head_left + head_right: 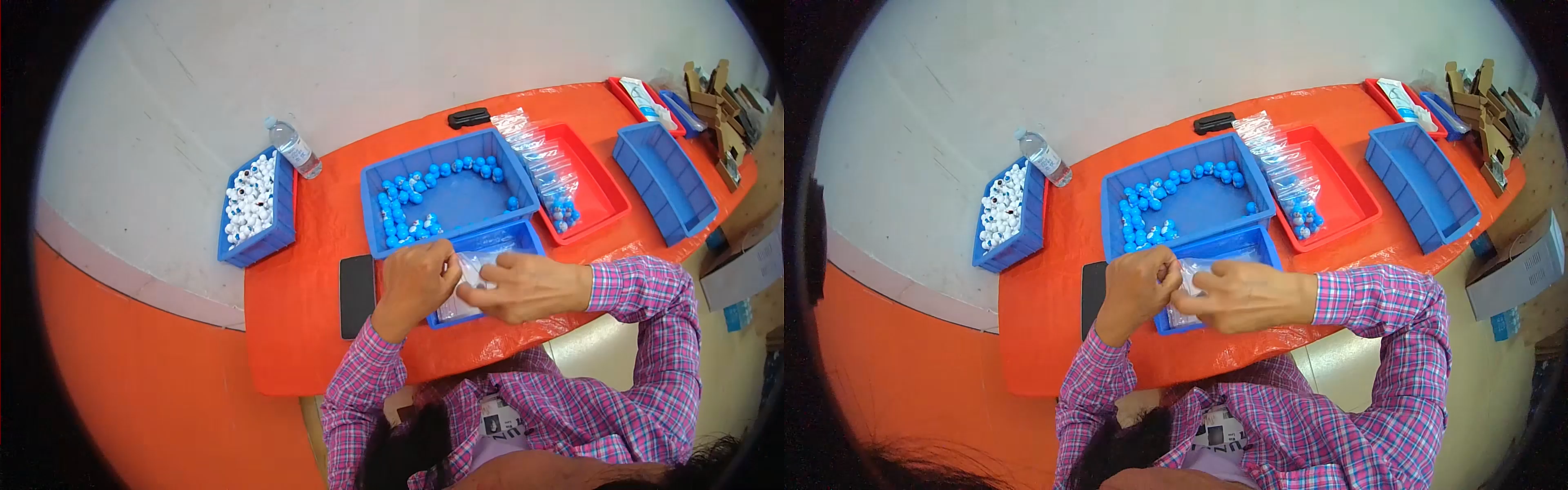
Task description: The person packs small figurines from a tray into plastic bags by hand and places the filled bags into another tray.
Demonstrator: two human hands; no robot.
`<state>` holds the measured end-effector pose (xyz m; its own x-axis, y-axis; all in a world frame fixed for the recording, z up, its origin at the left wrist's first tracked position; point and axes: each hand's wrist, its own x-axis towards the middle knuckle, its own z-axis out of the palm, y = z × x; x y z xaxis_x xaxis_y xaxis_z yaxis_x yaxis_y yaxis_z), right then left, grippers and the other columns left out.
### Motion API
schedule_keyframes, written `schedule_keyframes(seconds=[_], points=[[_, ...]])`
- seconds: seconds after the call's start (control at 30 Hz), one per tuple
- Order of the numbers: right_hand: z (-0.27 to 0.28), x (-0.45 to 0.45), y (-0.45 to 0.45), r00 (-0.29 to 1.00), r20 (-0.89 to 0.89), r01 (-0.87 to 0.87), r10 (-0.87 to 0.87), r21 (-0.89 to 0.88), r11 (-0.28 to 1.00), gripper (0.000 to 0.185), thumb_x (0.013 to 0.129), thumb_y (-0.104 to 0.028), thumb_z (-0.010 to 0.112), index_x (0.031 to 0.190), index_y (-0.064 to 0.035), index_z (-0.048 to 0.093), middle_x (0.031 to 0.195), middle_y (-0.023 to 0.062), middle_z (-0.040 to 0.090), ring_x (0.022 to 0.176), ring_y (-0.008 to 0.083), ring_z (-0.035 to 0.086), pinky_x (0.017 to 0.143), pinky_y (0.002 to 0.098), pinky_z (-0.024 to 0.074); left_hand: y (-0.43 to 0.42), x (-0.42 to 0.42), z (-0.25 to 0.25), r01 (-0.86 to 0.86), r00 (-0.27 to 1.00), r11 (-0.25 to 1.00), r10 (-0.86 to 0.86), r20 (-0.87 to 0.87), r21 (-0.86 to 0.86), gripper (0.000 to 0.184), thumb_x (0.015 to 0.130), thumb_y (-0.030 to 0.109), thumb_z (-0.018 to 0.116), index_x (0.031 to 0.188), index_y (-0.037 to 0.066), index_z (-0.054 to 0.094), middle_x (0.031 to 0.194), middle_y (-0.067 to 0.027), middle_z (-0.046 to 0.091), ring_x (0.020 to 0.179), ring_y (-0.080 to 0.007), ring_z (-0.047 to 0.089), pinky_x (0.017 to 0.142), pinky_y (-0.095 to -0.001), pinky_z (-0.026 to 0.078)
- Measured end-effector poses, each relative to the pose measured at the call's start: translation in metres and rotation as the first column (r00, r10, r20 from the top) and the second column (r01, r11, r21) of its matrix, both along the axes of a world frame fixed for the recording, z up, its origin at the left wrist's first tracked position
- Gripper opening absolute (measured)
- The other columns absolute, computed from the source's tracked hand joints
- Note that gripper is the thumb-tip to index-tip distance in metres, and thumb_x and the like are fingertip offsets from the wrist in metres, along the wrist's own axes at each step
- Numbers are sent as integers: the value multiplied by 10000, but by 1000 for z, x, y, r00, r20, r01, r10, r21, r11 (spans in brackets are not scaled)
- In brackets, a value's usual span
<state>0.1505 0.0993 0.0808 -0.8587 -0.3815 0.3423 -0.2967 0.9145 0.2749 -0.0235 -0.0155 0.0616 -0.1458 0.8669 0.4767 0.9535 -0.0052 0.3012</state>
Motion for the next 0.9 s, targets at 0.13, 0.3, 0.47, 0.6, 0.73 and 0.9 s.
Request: schedule_keyframes(seconds=[0.13,0.3,0.47,0.6,0.73,0.9], points=[[10,-1,-10,983,171,-88,60,161,983,111,817,-131,611,926,-119,595,881,54,557,670,176,545,573,280,436,1,3,12,120,993,986,-116,36,-118,57,764,92,644,753,52,605,613,-26,590,488,-157,497,472,-270,388],[23,-2,13,977,115,211,-177,-495,843,61,868,-138,612,882,-80,597,768,61,603,584,177,561,527,272,436,3,8,0,128,776,971,-224,589,201,100,806,162,653,815,63,651,716,-61,663,549,-182,545,520,-282,426],[18,-5,42,952,276,297,-134,-939,173,111,902,-175,621,919,-66,631,756,51,626,512,148,552,473,267,429,-2,18,-30,210,683,978,-146,715,-1,225,824,167,669,999,26,683,881,-50,692,652,-115,545,594,-201,437],[7,2,67,915,389,275,110,-797,538,183,901,-208,629,1023,-75,656,774,53,627,544,118,557,501,252,450,0,8,-44,298,578,945,-68,813,-133,326,831,178,684,1112,16,655,941,-58,701,663,-109,542,593,-216,429],[21,6,68,782,602,525,159,-775,352,205,909,-206,612,1069,-91,667,802,71,647,589,147,586,533,270,467,1,-3,-34,400,637,851,8,771,-339,472,809,187,714,1232,27,578,1100,-100,661,834,-161,595,729,-256,469],[21,8,54,848,527,368,49,-653,662,203,918,-207,588,1061,-95,677,852,82,674,648,200,620,574,296,488,1,5,-33,440,628,890,-209,750,-120,674,781,197,744,1369,53,448,1291,-146,553,1106,-246,555,941,-331,434]])
